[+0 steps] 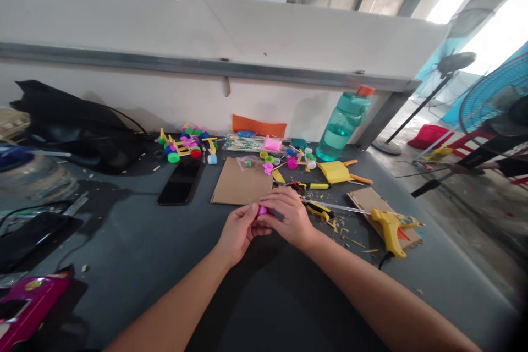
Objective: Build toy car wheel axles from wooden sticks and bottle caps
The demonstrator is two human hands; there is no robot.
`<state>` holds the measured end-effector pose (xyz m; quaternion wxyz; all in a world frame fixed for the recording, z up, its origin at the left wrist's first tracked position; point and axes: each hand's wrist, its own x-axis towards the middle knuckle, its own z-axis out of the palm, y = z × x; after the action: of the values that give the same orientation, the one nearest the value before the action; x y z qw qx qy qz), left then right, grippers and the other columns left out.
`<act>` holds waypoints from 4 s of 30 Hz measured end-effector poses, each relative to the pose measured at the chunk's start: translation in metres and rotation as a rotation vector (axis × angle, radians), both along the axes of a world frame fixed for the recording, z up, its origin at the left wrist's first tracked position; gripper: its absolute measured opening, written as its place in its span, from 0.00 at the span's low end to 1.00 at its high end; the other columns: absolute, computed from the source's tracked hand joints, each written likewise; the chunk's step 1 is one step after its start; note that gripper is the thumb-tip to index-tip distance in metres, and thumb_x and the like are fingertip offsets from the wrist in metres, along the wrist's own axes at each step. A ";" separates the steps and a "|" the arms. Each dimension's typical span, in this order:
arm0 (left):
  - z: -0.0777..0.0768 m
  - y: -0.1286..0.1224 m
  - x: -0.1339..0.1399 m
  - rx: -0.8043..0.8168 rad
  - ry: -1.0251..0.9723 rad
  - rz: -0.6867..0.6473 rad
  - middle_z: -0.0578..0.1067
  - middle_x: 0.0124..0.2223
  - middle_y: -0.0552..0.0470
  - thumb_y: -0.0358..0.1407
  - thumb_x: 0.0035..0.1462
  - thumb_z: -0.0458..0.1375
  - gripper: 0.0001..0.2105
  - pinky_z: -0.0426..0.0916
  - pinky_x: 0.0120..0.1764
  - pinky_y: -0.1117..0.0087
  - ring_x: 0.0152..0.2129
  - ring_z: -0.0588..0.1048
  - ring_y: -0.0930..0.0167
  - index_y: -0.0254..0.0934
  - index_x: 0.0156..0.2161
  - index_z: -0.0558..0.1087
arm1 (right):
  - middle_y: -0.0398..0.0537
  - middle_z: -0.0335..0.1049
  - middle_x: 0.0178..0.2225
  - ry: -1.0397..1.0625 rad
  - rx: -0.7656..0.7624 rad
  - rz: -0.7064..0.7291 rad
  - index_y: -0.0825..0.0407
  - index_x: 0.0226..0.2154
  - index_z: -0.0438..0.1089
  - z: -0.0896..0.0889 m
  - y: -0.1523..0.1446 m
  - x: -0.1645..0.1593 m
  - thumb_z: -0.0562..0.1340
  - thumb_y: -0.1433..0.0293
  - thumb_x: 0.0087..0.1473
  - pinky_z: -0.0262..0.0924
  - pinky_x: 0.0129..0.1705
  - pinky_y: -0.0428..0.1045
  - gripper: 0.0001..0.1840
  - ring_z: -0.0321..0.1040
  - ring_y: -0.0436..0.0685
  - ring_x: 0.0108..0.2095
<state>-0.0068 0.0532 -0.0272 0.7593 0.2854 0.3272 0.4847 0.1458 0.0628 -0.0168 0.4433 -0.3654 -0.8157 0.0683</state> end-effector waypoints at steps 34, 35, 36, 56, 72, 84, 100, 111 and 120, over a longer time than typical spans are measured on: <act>0.000 0.000 -0.002 0.016 -0.021 -0.027 0.74 0.28 0.51 0.39 0.43 0.67 0.13 0.74 0.27 0.70 0.24 0.73 0.74 0.30 0.30 0.74 | 0.47 0.75 0.37 0.049 -0.001 -0.015 0.48 0.37 0.72 0.000 -0.002 -0.002 0.64 0.67 0.51 0.61 0.48 0.57 0.08 0.66 0.58 0.43; 0.000 0.000 -0.002 0.014 -0.011 -0.036 0.75 0.29 0.50 0.38 0.44 0.67 0.12 0.74 0.27 0.70 0.24 0.73 0.74 0.30 0.30 0.75 | 0.47 0.75 0.38 0.050 -0.006 -0.014 0.48 0.37 0.72 0.000 -0.002 -0.001 0.65 0.67 0.50 0.61 0.48 0.57 0.09 0.66 0.58 0.43; 0.000 0.000 -0.002 0.012 0.000 -0.043 0.75 0.29 0.50 0.38 0.44 0.67 0.12 0.74 0.27 0.70 0.24 0.73 0.74 0.30 0.31 0.75 | 0.47 0.75 0.38 0.050 -0.010 -0.011 0.48 0.37 0.71 0.001 -0.002 -0.001 0.65 0.68 0.50 0.61 0.48 0.57 0.09 0.66 0.58 0.44; -0.001 0.000 0.000 0.013 0.000 -0.007 0.72 0.23 0.53 0.39 0.44 0.66 0.12 0.73 0.25 0.72 0.21 0.72 0.75 0.30 0.28 0.74 | 0.47 0.74 0.40 0.006 -0.013 0.033 0.47 0.40 0.71 0.000 -0.001 -0.001 0.62 0.71 0.52 0.61 0.49 0.57 0.11 0.65 0.57 0.46; -0.001 0.001 0.001 0.003 -0.006 0.012 0.73 0.25 0.53 0.38 0.43 0.67 0.11 0.73 0.29 0.71 0.23 0.72 0.75 0.30 0.27 0.74 | 0.47 0.74 0.39 0.049 -0.028 0.036 0.47 0.39 0.72 -0.002 0.000 -0.002 0.62 0.70 0.53 0.62 0.49 0.57 0.09 0.66 0.57 0.45; -0.003 0.001 0.001 0.016 -0.012 0.010 0.73 0.26 0.53 0.39 0.44 0.67 0.11 0.72 0.28 0.72 0.22 0.71 0.76 0.31 0.27 0.74 | 0.47 0.74 0.40 0.052 -0.056 0.038 0.48 0.38 0.70 -0.001 -0.001 -0.001 0.63 0.70 0.52 0.61 0.49 0.58 0.08 0.65 0.58 0.45; -0.008 0.002 0.002 0.053 -0.015 -0.035 0.72 0.24 0.54 0.39 0.47 0.65 0.11 0.73 0.28 0.71 0.21 0.71 0.76 0.31 0.29 0.74 | 0.47 0.74 0.39 0.057 -0.100 0.033 0.49 0.37 0.69 -0.003 -0.002 0.003 0.62 0.69 0.52 0.61 0.49 0.57 0.08 0.64 0.58 0.45; -0.007 0.002 0.003 0.064 -0.014 -0.008 0.73 0.27 0.53 0.38 0.47 0.65 0.10 0.73 0.29 0.70 0.25 0.72 0.75 0.32 0.29 0.75 | 0.46 0.74 0.39 0.031 -0.090 0.019 0.48 0.38 0.70 -0.004 -0.001 0.002 0.61 0.71 0.53 0.60 0.49 0.57 0.08 0.64 0.58 0.45; -0.011 0.004 0.001 0.236 0.236 0.030 0.72 0.26 0.55 0.39 0.48 0.64 0.09 0.72 0.31 0.73 0.24 0.71 0.76 0.33 0.30 0.75 | 0.46 0.74 0.40 -0.001 -0.043 0.046 0.47 0.43 0.71 -0.007 0.001 0.003 0.60 0.73 0.54 0.61 0.50 0.57 0.13 0.64 0.58 0.46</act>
<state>-0.0060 0.0572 -0.0378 0.6694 0.4225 0.3595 0.4942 0.1485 0.0634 -0.0233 0.4333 -0.3563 -0.8223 0.0959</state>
